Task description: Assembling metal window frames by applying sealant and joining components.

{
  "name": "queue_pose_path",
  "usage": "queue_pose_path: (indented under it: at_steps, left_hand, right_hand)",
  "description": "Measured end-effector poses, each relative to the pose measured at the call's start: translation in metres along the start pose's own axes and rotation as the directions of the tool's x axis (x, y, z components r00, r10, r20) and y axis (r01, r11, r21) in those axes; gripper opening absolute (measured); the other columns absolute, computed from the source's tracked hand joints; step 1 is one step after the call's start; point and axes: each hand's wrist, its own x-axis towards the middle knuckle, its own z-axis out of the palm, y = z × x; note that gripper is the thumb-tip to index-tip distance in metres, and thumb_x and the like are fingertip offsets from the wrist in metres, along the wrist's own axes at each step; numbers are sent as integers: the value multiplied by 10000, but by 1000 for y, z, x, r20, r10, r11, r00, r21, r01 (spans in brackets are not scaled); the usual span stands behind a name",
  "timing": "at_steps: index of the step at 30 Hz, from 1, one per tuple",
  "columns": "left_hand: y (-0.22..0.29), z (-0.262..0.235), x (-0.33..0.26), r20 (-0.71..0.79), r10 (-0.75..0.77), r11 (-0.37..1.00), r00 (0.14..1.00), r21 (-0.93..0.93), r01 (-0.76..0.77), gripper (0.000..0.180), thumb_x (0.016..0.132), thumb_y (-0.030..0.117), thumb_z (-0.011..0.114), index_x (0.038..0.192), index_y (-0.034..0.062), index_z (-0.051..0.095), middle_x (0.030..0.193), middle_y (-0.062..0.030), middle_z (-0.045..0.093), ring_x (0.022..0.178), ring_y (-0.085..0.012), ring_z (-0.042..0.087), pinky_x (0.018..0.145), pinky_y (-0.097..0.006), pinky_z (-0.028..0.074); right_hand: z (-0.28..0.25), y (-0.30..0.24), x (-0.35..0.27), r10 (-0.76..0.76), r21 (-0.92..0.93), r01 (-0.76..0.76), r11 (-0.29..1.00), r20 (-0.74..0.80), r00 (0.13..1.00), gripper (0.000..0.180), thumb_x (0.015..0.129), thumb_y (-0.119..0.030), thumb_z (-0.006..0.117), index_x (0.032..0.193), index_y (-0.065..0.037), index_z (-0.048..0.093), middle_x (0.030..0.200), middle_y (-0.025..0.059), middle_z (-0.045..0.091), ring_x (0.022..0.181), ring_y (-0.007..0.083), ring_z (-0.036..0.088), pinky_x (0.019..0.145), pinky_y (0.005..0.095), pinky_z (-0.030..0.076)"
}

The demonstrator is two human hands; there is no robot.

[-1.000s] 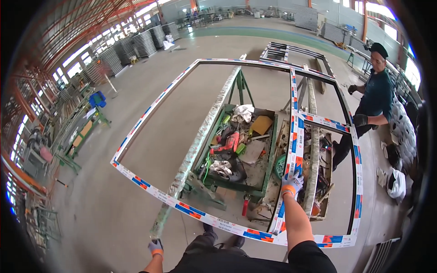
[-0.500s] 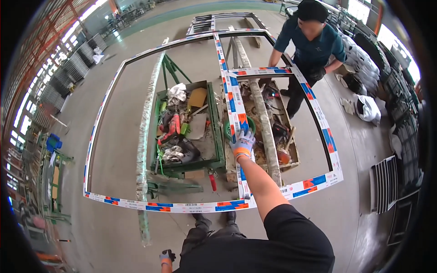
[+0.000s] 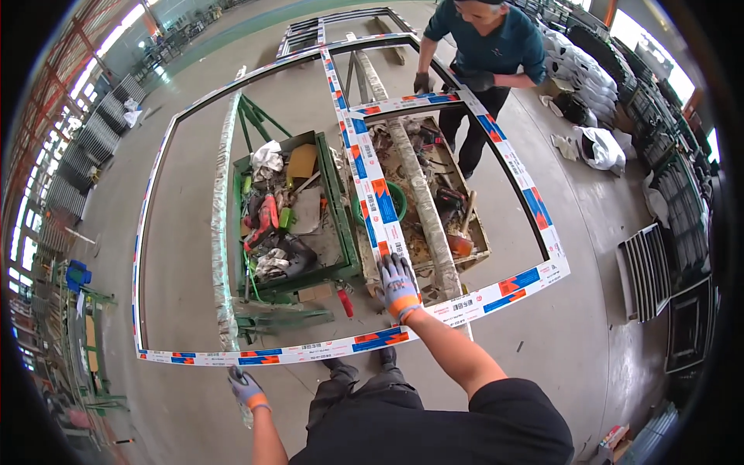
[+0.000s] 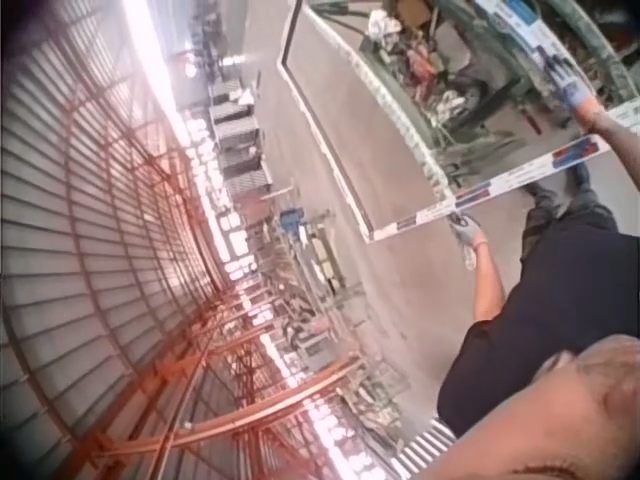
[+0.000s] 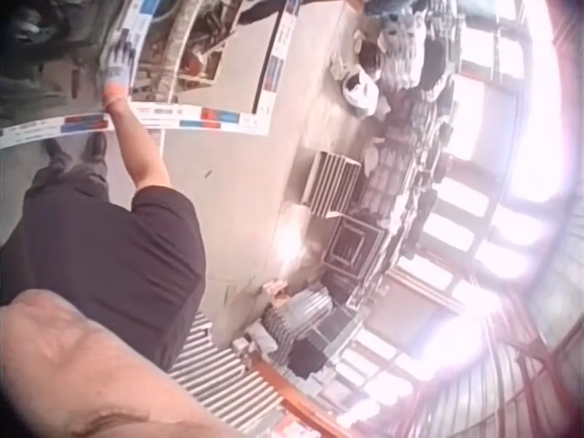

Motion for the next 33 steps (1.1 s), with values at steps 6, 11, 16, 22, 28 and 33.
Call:
queue_pose_path:
  at_steps: [6,11,16,22,28,33]
  left_hand:
    - [50,66,33,108,294,866,950,391,-312,425,901,239,572,1267,26,541,1281,-185,568,1208,-354,508,1028,-442,394]
    - [37,104,33,60,288,857,956,430,-285,453,900,269,549,1281,22,537,1294,-177,563,1216,-357,499,1054,-471,352]
    - [19,106,44,37,341,825,939,467,-318,412,888,236,551,1242,27,565,1261,-172,584,1200,-347,503,1043,-473,358]
    - [35,101,33,107,321,840,941,427,-335,382,877,224,557,1199,20,578,1239,-161,591,1183,-345,508,1038,-477,364]
    - [27,105,37,180,282,827,942,452,-334,346,881,216,548,1147,2,603,1194,-185,612,1123,-357,548,1005,-451,394]
    - [0,102,53,16,337,863,941,395,-316,341,881,224,549,1138,7,608,1177,-182,625,1113,-358,553,992,-449,398]
  right_hand:
    - [-7,-9,-21,1,-46,-1,999,3,1000,754,764,-371,711,1378,-21,450,1461,198,392,1396,363,315,1170,471,205]
    - [-81,-34,25,-101,-20,106,994,171,980,340,846,-434,620,936,-106,630,858,116,663,784,304,643,746,455,480]
    - [-208,-100,57,-316,-16,317,948,-140,938,247,790,-364,694,799,-133,606,695,61,584,680,264,602,640,403,452]
    - [-272,-142,43,-422,17,450,893,-311,851,289,720,-344,758,729,-142,552,689,11,504,682,219,535,596,391,394]
    - [-347,-164,14,-392,405,426,809,-167,905,210,843,-331,619,836,-131,556,780,66,521,736,238,531,700,383,446]
    - [-361,-175,-43,421,712,-630,311,491,763,162,872,-268,635,863,-108,605,758,82,595,708,221,606,662,341,491]
